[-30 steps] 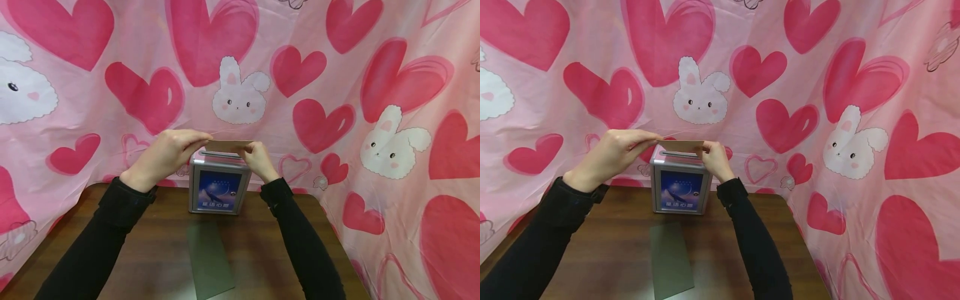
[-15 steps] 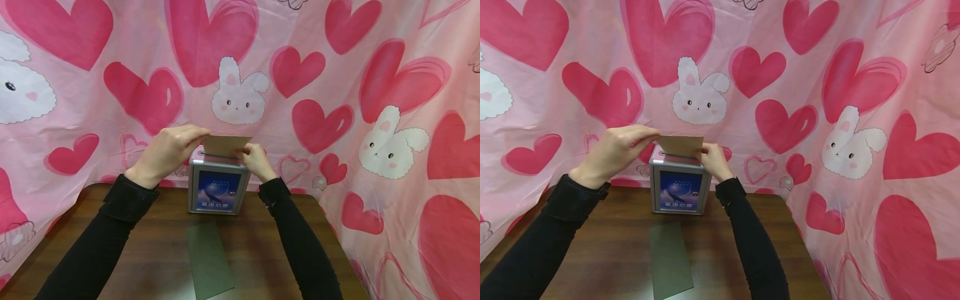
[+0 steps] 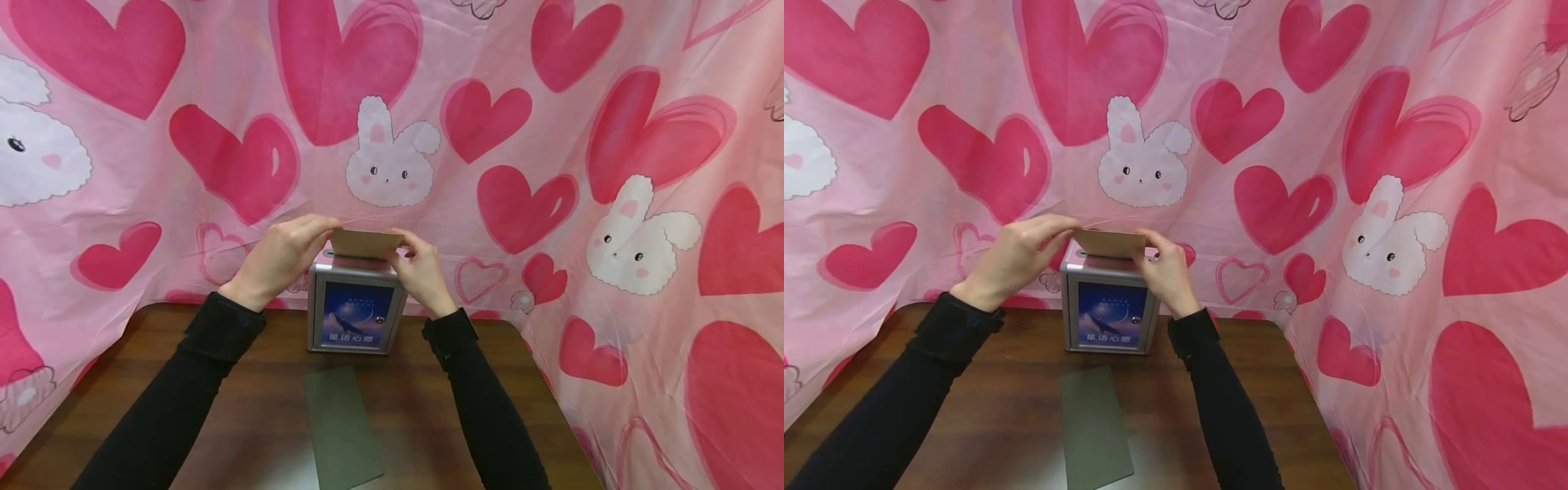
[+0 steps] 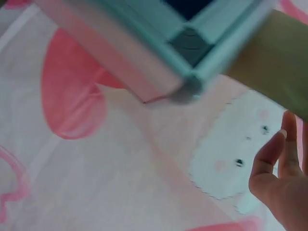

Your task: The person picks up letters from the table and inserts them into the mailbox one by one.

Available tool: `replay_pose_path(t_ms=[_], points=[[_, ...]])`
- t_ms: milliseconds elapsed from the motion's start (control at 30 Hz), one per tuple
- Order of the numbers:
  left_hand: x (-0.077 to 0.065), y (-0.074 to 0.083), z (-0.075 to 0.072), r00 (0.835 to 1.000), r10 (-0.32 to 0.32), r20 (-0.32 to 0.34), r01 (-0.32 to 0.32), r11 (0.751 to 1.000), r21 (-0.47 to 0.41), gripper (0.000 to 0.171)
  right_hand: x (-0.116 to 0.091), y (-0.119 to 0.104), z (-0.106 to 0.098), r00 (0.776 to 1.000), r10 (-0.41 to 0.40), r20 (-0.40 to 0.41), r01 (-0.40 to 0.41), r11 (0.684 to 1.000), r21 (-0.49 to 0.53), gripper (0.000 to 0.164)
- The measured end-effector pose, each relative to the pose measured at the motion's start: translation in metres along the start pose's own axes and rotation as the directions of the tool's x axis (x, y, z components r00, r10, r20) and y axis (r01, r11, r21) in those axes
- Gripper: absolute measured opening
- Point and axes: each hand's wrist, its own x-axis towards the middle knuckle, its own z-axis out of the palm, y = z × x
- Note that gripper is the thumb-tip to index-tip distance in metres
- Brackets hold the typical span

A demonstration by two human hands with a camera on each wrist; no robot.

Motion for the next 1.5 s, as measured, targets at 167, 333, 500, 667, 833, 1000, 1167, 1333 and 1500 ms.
replay_pose_path(t_ms=[167,333,500,667,833,1000,1167,1333,1500], points=[[-0.01,-0.009,0.015,0.999,-0.037,0.013,0.038,0.999,-0.027,0.033,-0.008,-0.009,0.0,0.993,-0.101,-0.067,0.102,0.995,0.002,0.03],[-0.017,-0.02,0.028,0.997,-0.074,0.028,0.075,0.996,-0.046,0.029,-0.012,-0.006,0.007,0.988,-0.097,-0.124,0.091,0.995,-0.047,0.02],[-0.021,-0.035,0.038,0.991,-0.12,0.061,0.12,0.993,-0.001,0.026,-0.009,0.004,0.017,0.989,-0.006,-0.146,-0.003,0.998,-0.066,0.018],[-0.031,-0.044,0.052,0.965,-0.203,0.164,0.2,0.979,0.033,0.037,-0.011,0.016,0.028,0.987,0.055,-0.153,-0.082,0.98,-0.179,0.02],[-0.036,-0.047,0.059,0.942,-0.252,0.224,0.247,0.968,0.048,0.044,-0.013,0.026,0.031,0.988,0.072,-0.134,-0.104,0.963,-0.25,0.021],[-0.043,-0.05,0.06,0.938,-0.266,0.22,0.26,0.964,0.058,0.044,-0.016,0.031,0.03,0.985,0.12,-0.125,-0.146,0.964,-0.221,0.022],[-0.052,-0.047,0.056,0.943,-0.281,0.177,0.281,0.959,0.026,0.044,-0.023,0.028,0.027,0.987,0.092,-0.134,-0.119,0.971,-0.206,0.021],[-0.073,-0.041,0.053,0.929,-0.333,0.159,0.338,0.941,0.0,0.044,-0.049,0.018,0.022,0.991,0.034,-0.131,-0.059,0.978,-0.198,0.02],[-0.104,-0.043,0.053,0.904,-0.407,0.13,0.409,0.912,0.012,0.041,-0.09,0.005,0.019,0.991,0.076,-0.109,-0.101,0.965,-0.241,0.018]])
